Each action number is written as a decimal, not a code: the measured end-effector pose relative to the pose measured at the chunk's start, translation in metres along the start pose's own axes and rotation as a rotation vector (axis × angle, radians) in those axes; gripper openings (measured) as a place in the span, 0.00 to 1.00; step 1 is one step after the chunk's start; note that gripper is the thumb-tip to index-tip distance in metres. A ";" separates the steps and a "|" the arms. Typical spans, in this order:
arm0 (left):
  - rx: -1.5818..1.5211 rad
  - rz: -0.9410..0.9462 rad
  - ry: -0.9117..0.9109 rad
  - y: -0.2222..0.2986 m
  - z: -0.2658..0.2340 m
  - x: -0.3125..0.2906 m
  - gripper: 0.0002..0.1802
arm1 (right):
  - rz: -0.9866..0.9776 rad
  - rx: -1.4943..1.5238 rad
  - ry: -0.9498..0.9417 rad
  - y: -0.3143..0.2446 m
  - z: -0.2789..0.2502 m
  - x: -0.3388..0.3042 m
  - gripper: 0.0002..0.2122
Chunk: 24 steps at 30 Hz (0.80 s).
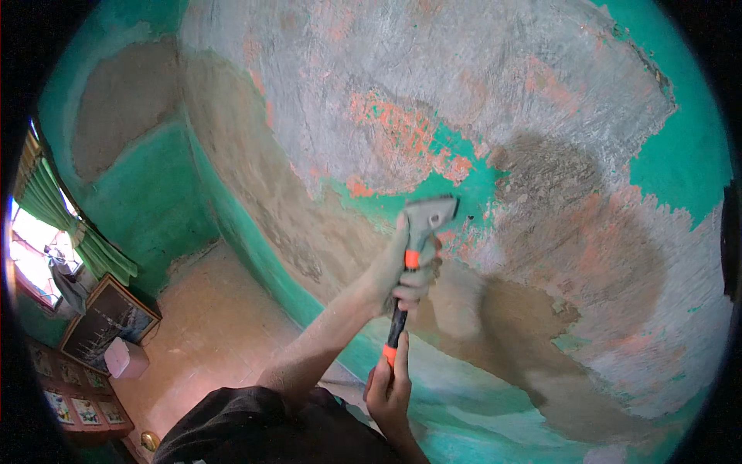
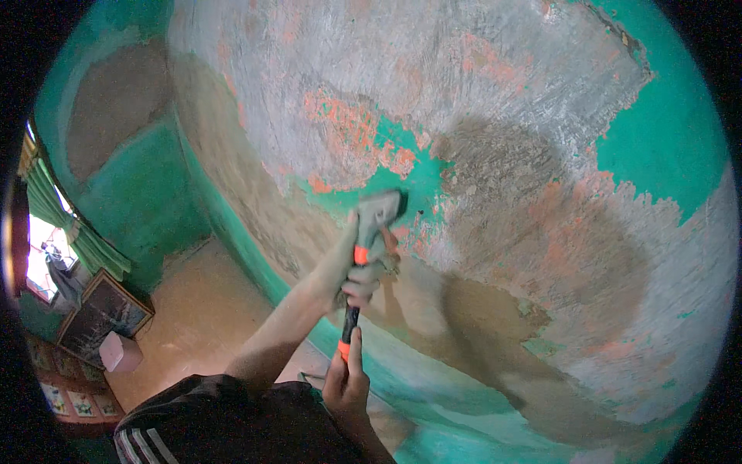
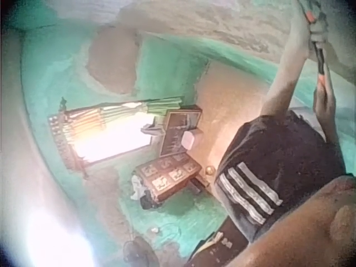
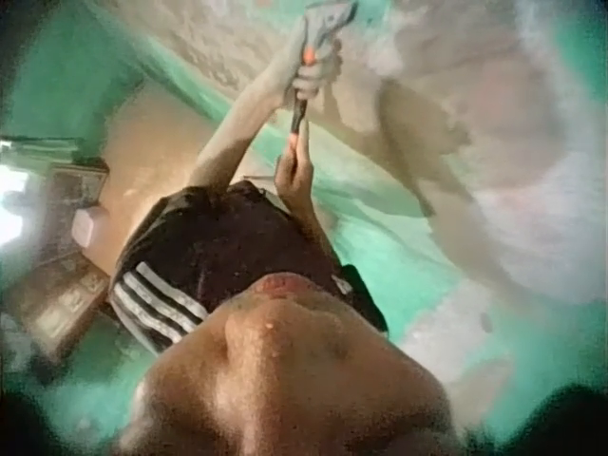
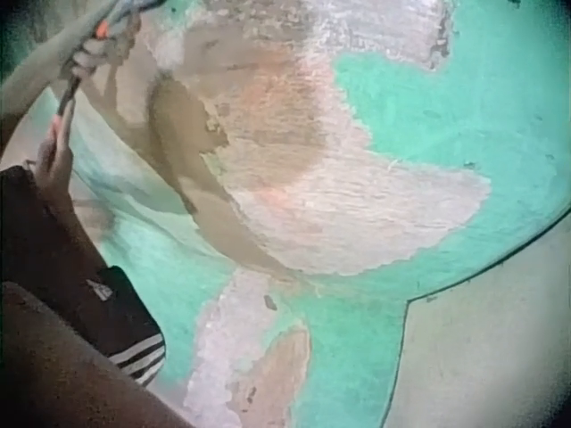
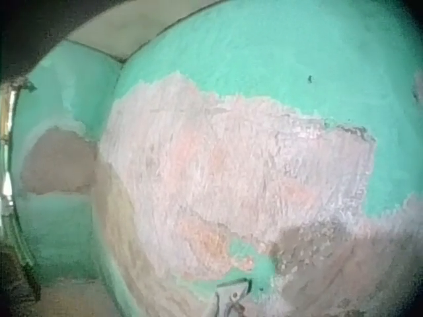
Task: Scraping old green paint off a concrete wall using a hand scraper.
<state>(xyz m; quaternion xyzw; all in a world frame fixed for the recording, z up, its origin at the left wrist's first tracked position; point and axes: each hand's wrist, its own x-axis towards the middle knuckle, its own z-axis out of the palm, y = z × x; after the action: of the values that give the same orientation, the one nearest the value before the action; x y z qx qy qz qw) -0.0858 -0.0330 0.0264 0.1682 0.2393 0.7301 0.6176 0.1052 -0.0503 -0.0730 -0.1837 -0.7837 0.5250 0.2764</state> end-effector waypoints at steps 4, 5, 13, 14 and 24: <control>0.027 -0.031 0.115 0.008 0.012 -0.005 0.36 | 0.016 0.040 0.004 -0.001 0.004 0.007 0.26; 0.033 -0.031 0.111 0.004 0.009 -0.003 0.36 | 0.012 0.041 0.009 0.003 0.004 0.001 0.26; 0.078 0.029 -0.021 0.002 0.005 -0.001 0.36 | 0.026 0.060 -0.003 0.003 0.004 0.004 0.26; 0.087 0.003 -0.001 -0.006 0.005 -0.004 0.36 | 0.022 0.062 -0.002 0.002 0.004 0.002 0.26; 0.040 -0.050 0.034 -0.009 0.006 -0.005 0.35 | 0.067 0.076 0.052 -0.010 0.003 -0.005 0.25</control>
<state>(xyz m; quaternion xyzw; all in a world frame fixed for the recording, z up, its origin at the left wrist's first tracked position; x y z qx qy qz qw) -0.0743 -0.0361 0.0272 0.1618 0.2686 0.7122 0.6281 0.1071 -0.0591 -0.0662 -0.2127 -0.7492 0.5584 0.2857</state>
